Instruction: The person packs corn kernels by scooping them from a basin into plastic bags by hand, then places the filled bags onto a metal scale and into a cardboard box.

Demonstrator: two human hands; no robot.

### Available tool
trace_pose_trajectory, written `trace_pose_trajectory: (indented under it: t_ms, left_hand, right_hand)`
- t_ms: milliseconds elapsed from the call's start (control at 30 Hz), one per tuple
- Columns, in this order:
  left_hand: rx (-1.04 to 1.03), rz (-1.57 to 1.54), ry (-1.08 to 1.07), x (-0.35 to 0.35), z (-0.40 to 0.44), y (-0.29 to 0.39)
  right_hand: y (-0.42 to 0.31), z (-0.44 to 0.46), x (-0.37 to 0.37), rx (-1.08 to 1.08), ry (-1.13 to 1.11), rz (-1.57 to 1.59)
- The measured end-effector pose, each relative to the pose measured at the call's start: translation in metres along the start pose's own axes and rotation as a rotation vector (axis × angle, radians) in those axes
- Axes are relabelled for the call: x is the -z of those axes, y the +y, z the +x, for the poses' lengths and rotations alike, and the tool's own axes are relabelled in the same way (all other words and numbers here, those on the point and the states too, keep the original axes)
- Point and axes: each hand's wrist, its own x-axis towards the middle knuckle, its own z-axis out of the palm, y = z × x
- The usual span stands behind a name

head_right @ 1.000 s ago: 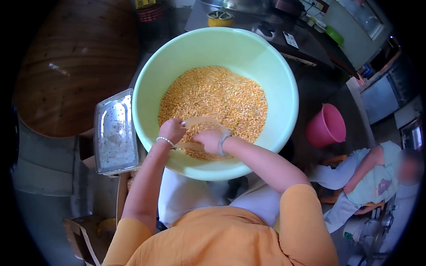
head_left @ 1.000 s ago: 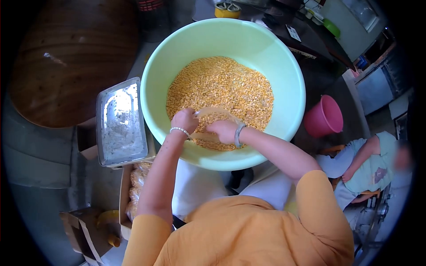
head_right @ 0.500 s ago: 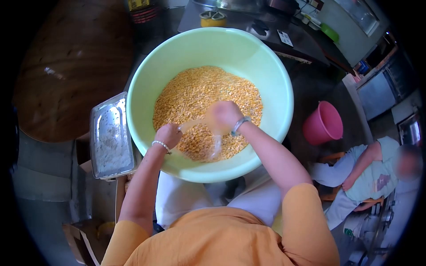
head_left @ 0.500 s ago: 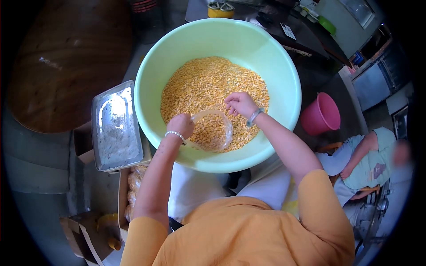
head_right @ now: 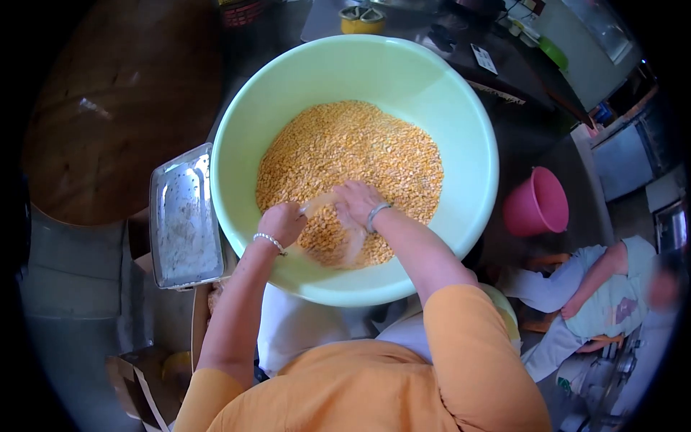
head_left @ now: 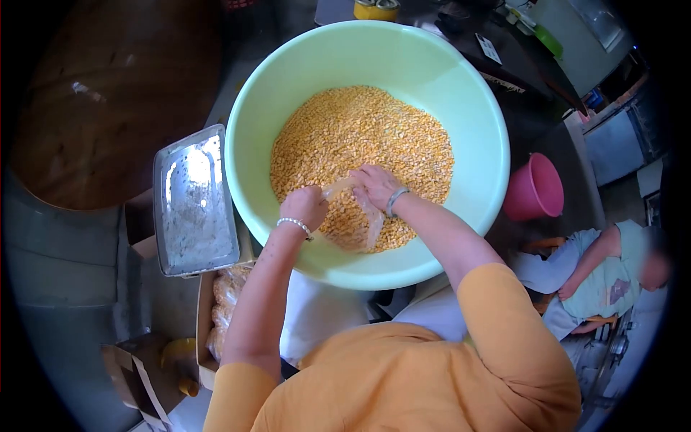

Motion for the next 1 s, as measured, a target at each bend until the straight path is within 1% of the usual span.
trace_pose_trajectory:
  t_ms: [67, 167, 267, 367, 467, 667, 767, 867, 967, 1000]
  left_hand:
    - [0.005, -0.016, 0.007, 0.001, 0.0, 0.001]
    - [0.002, -0.019, 0.013, 0.004, -0.001, 0.003]
    - [-0.013, -0.043, 0.026, 0.008, -0.003, 0.005]
    - [0.005, -0.026, 0.07, 0.006, 0.0, 0.004]
    - [-0.003, -0.055, 0.122, 0.005, 0.0, 0.003]
    - [0.025, -0.063, 0.136, 0.009, -0.003, 0.007]
    - [0.042, -0.061, 0.107, 0.009, -0.003, 0.008]
    - [0.026, -0.045, 0.118, 0.003, 0.0, 0.005]
    - [0.028, -0.049, 0.11, 0.001, 0.001, 0.004]
    - [0.033, -0.054, 0.097, 0.003, 0.0, 0.004]
  right_hand:
    - [-0.018, 0.002, 0.011, -0.057, -0.02, 0.007]
    - [-0.024, 0.011, 0.007, -0.198, -0.049, 0.002]
    - [-0.021, 0.012, 0.004, -0.229, -0.016, 0.055]
    - [-0.018, 0.011, 0.01, -0.297, -0.063, 0.106]
    - [-0.005, 0.011, 0.008, -0.292, -0.17, 0.052]
    - [-0.014, -0.009, 0.021, -0.298, -0.151, 0.004]
    - [-0.006, -0.013, 0.012, -0.215, -0.102, -0.045]
    - [-0.028, -0.016, 0.021, -0.292, -0.159, -0.05]
    - [-0.031, -0.022, 0.015, -0.309, -0.034, 0.018]
    - [-0.025, -0.019, 0.007, -0.355, -0.075, 0.06]
